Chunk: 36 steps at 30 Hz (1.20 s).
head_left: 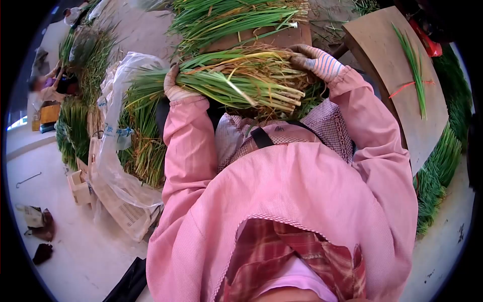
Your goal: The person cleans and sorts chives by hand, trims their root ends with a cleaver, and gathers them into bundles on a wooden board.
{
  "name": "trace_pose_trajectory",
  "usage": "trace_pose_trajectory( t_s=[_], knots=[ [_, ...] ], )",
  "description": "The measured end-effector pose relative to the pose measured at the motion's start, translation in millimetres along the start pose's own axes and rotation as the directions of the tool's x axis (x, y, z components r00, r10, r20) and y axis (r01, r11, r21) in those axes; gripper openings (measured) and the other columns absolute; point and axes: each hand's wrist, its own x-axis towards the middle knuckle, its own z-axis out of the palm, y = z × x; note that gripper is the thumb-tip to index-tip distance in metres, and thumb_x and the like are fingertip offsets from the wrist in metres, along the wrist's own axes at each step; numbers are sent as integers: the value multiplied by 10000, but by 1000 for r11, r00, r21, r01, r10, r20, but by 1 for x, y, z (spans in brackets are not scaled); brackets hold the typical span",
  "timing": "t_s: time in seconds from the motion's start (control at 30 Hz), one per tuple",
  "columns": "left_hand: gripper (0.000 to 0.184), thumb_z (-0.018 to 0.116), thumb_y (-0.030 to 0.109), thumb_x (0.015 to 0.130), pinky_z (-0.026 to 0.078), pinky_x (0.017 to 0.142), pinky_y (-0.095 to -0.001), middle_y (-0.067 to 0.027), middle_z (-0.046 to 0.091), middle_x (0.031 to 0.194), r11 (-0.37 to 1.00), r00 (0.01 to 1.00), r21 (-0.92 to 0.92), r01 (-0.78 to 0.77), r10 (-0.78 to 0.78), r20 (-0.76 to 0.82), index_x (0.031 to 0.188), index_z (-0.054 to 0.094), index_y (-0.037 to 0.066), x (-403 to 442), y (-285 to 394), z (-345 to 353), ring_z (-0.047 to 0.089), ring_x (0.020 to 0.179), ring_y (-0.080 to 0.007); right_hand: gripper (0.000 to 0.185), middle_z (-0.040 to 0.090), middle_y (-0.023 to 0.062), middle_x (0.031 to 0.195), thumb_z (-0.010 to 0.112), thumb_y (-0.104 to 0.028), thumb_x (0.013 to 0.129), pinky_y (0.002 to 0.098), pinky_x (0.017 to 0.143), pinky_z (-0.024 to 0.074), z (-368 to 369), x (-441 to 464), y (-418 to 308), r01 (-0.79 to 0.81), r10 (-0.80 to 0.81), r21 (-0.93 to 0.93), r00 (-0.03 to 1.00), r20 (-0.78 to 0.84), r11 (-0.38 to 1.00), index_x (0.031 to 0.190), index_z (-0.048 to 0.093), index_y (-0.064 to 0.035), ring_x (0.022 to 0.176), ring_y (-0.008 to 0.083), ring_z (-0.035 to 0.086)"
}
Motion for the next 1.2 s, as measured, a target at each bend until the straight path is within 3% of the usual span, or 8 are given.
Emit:
trace_pose_trajectory(
  t_s=[0.13,0.4,0.57,0.73,0.9,1.03,1.13,1.2],
  knots=[
    [354,511,176,770,375,880,-503,-225,511,1077,989,951,144,14,31,-309,1056,473,-28,15,-8,-6,498,957,-383,403,541,94,1063,540,-229,829,287,849,385,-46,14,39,9,-194,-514,932,-307,858,1173,439,-46,983,180,483],
    [315,518,190,782,396,853,-512,-199,547,1032,974,930,83,209,-171,-327,1022,505,-15,-5,-61,-3,524,926,-369,259,579,28,902,566,-171,811,220,764,403,-48,-15,-5,329,-325,-75,823,-466,941,1016,549,-12,829,84,497],
    [513,571,473,736,347,878,-531,-120,539,1097,827,705,199,526,-293,-646,1074,511,92,38,-104,-63,494,991,-346,290,584,41,918,545,-225,826,244,760,409,-41,-11,3,201,-353,-377,848,-395,904,1047,537,-36,837,111,503],
    [463,560,385,781,302,896,-555,-78,459,1196,728,674,257,636,-361,-644,1152,440,136,32,-126,-103,410,1096,-312,352,582,133,970,557,-264,794,296,802,412,-42,7,58,54,-233,-574,942,-243,817,1073,518,-52,907,256,538],
    [368,522,250,805,381,861,-500,-105,444,1195,747,657,290,598,-250,-711,1126,436,92,18,-137,-101,392,1111,-309,906,288,188,1302,696,-463,572,474,934,294,12,27,58,-239,80,-925,971,-225,294,1295,241,-162,1179,373,305],
    [427,587,181,743,429,823,-438,-149,473,1132,680,695,315,662,-399,-597,1121,432,60,-9,-144,-95,476,1004,-304,1079,259,218,1311,755,-411,506,454,950,288,23,45,88,-277,385,-934,906,-175,226,1339,107,-191,1191,398,279],
    [598,658,152,664,428,807,-370,-102,502,1093,346,786,735,583,-469,-402,1189,392,45,-49,-136,-51,490,990,-264,938,354,186,1258,727,-348,567,417,897,361,28,55,114,-235,476,-924,877,-68,301,1320,194,-182,1121,344,395],
    [637,679,193,627,383,860,-404,-138,480,1110,-115,858,992,-51,-513,-15,1183,393,74,-34,-143,-50,449,1033,-321,873,383,182,1230,712,-332,588,414,886,371,25,63,116,-124,471,-950,882,27,285,1304,237,-176,1094,343,416]
  ],
)
